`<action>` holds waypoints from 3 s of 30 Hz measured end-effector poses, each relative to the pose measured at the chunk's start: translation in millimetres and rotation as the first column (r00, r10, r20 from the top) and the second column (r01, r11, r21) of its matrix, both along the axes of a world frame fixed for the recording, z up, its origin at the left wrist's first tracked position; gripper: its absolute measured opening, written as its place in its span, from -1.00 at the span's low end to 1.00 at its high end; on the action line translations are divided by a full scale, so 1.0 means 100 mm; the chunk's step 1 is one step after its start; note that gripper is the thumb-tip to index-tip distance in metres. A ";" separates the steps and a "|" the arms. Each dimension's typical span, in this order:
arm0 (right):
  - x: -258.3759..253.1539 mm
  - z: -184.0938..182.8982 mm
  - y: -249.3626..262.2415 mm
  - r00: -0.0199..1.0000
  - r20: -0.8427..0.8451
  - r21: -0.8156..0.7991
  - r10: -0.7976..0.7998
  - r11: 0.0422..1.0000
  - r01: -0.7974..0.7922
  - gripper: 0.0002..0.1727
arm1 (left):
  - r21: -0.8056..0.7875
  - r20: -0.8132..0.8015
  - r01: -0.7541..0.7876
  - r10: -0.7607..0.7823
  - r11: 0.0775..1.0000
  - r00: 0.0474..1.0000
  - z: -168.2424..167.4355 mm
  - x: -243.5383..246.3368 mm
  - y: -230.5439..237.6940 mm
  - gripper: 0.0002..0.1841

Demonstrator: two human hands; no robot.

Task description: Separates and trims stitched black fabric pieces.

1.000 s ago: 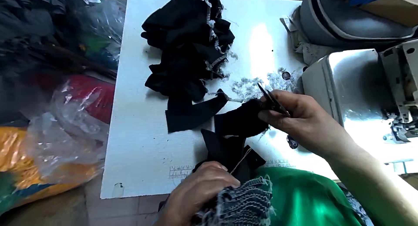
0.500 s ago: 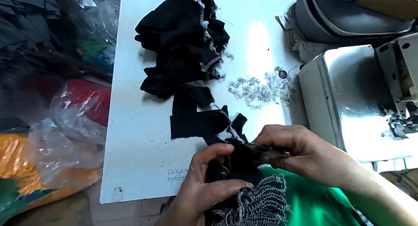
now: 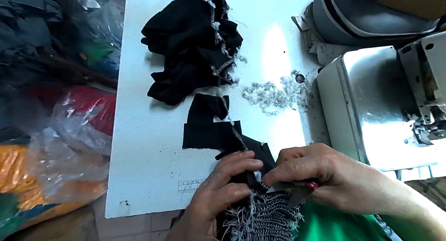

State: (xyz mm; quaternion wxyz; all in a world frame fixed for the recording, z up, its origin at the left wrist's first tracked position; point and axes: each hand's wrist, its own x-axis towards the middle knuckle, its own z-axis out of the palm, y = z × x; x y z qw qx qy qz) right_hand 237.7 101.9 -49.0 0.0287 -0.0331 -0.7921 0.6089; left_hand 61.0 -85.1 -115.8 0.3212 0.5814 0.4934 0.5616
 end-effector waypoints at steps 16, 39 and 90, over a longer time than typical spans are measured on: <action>-0.01 0.00 0.02 0.992 0.043 -0.023 0.118 0.993 -0.117 -0.47 | -0.041 0.117 -0.057 0.062 0.997 0.991 -0.08 0.18 -0.12 -0.52; 0.29 -0.03 0.29 0.986 0.140 -0.674 -0.088 0.721 0.160 -0.67 | -0.194 0.252 -0.016 0.066 0.981 0.966 -0.17 -0.14 -0.21 -0.32; -0.01 -0.38 -0.21 0.883 -0.205 0.293 -0.423 0.834 0.467 -0.64 | -0.266 0.645 0.032 0.154 0.963 0.749 -0.54 -0.05 -0.63 -0.57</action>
